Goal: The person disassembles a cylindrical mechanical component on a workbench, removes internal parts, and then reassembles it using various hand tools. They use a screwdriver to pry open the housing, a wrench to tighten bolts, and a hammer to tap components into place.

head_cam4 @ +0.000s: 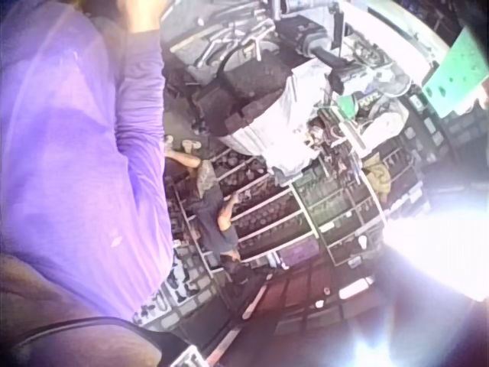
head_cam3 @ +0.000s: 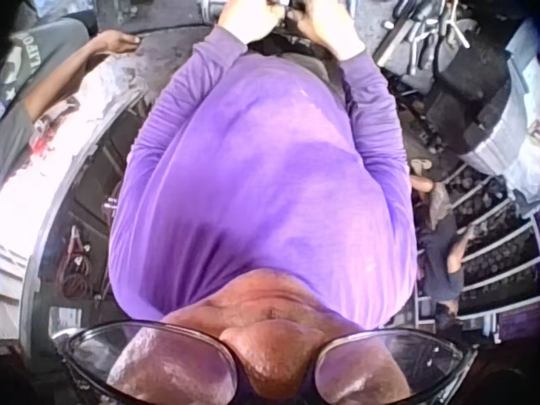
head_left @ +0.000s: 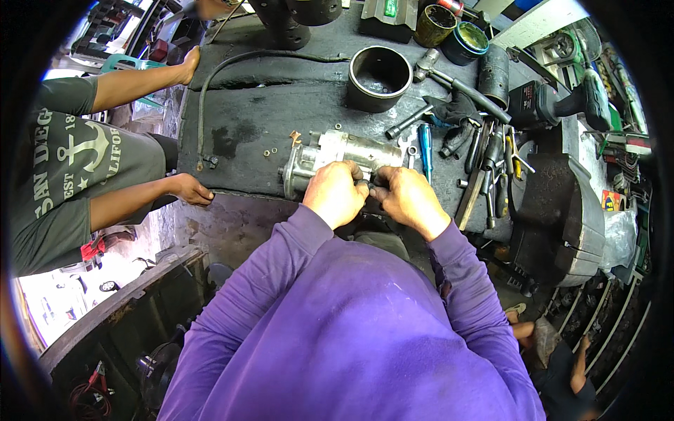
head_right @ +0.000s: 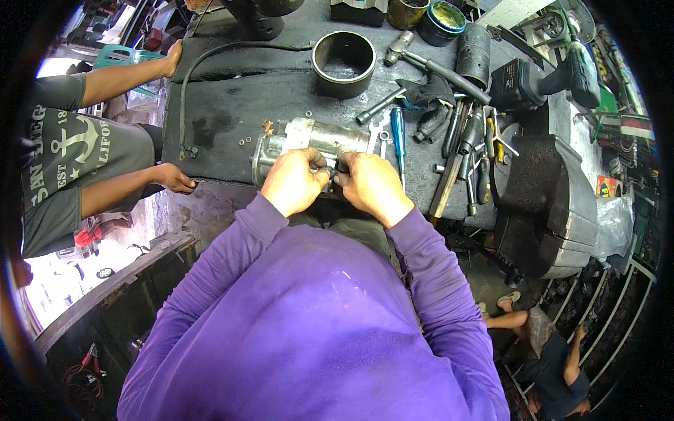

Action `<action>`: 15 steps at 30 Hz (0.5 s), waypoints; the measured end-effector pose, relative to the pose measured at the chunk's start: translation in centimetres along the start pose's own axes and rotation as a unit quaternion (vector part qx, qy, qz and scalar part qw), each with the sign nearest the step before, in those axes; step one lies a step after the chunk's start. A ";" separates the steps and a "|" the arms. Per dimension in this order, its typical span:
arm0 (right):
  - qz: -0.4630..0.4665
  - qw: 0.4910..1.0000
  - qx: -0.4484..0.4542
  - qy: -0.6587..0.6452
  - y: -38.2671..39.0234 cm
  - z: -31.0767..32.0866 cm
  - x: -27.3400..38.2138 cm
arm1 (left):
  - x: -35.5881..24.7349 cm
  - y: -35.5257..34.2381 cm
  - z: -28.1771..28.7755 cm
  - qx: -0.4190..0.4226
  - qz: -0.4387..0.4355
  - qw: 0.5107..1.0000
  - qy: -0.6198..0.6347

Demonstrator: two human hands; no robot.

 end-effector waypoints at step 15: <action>0.022 0.999 -0.002 -0.024 -0.6 0.3 -0.6 | -1.2 2.0 -1.0 -0.096 0.009 0.994 0.048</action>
Point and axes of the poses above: each hand's wrist, its own y-axis away from the middle knuckle, its own z-axis out of the back of the hand, x = y × z, the point moved 10 cm from there along -y, towards the middle knuckle, and after that the axes turned 8 degrees about z, right-handed, at the moved point
